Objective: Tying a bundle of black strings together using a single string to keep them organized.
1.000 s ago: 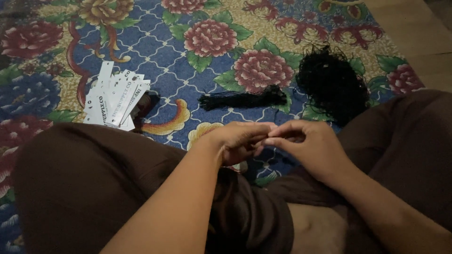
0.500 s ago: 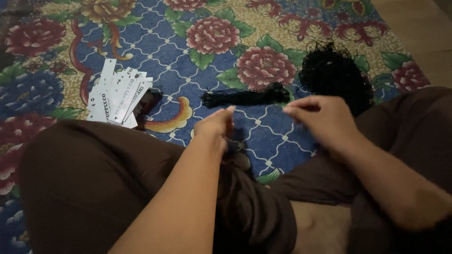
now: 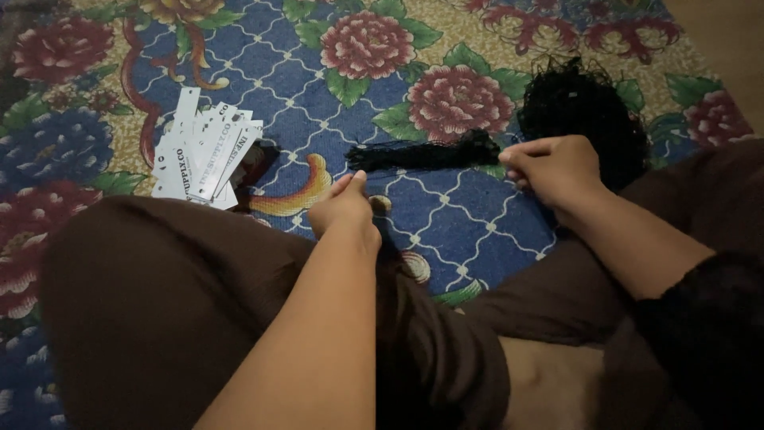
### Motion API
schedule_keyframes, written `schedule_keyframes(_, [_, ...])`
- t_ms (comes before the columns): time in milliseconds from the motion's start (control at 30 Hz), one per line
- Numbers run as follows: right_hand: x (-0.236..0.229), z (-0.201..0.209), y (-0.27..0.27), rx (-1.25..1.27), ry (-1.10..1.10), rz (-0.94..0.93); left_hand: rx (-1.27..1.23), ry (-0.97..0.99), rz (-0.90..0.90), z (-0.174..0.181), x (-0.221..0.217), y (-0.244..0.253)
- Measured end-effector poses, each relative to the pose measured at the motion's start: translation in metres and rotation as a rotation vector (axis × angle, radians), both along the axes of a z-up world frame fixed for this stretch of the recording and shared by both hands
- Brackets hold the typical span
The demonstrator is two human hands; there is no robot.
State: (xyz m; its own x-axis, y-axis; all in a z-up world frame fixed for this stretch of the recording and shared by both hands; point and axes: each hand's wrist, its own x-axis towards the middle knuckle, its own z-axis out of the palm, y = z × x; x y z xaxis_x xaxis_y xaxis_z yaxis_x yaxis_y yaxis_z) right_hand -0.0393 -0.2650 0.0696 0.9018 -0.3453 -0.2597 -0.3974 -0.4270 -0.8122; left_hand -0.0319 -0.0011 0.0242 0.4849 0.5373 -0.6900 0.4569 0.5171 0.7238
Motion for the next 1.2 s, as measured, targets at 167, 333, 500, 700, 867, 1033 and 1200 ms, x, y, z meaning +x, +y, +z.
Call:
schedule_keyframes(167, [0.009,-0.015,-0.002,0.096,0.012,-0.008,0.097,0.018,-0.05,0.001,-0.002,0.0])
schedule_keyframes(333, [0.013,-0.027,-0.001,0.088,0.011,-0.018,0.047,-0.051,0.038,0.018,-0.005,-0.007])
schedule_keyframes(500, [0.016,-0.036,0.0,0.083,-0.007,-0.034,0.076,-0.081,0.031,0.004,0.005,0.002])
schedule_keyframes(700, [0.015,-0.034,0.001,0.062,0.011,-0.044,0.267,-0.037,-0.09,0.006,0.012,0.004])
schedule_keyframes(867, [0.014,-0.035,0.008,0.045,-0.031,-0.096,0.364,-0.016,-0.111,-0.012,0.017,0.007])
schedule_keyframes(1033, [0.019,-0.046,0.003,0.027,-0.046,-0.082,0.477,0.022,-0.171,-0.017,0.018,0.008])
schedule_keyframes(1200, [0.019,-0.04,0.005,0.035,-0.031,-0.089,0.524,0.06,-0.216,-0.006,0.016,0.006])
